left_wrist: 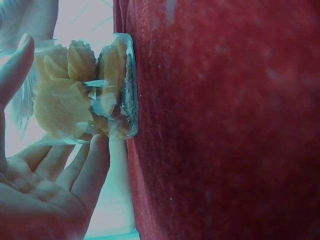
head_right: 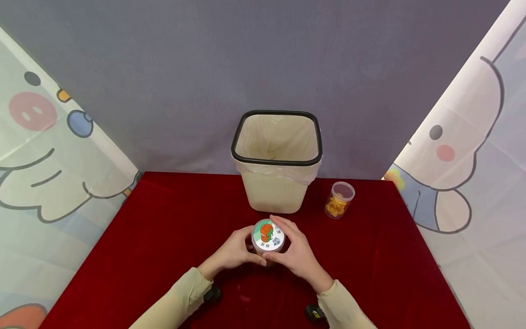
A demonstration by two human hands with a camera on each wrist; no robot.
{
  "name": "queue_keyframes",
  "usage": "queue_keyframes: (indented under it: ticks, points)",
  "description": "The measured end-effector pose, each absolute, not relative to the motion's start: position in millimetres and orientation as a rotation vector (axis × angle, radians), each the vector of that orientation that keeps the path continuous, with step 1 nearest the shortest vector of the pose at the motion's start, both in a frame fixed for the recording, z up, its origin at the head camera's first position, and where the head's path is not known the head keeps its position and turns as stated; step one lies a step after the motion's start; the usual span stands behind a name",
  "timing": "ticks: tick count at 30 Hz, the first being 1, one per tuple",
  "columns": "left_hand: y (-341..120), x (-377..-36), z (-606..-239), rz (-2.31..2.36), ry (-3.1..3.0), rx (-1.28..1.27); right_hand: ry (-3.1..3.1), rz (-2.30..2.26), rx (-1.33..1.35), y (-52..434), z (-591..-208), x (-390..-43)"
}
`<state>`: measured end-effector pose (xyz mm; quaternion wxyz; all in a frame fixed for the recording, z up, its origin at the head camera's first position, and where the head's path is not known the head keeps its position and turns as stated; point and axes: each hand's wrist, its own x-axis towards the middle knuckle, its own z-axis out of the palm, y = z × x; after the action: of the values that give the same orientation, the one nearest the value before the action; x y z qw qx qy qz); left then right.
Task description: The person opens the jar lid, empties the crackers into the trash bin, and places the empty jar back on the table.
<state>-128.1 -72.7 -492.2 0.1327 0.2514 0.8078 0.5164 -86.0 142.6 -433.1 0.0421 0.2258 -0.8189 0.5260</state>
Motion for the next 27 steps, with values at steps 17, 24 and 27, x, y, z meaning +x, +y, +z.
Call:
queue_keyframes:
  ticks: [17, 24, 27]
  points:
    - [-71, -128, -493, 1.491, 2.353, 0.723, -2.412, 1.674, 0.717, 145, -427, -88]
    - [-72, -128, -494, 1.468, 2.372, 0.731, -2.387, 1.713, 0.694, 156, -443, -96]
    - [-72, -128, -493, 1.464, 2.378, 0.732, -2.36, 1.739, 0.684, 162, -458, -103]
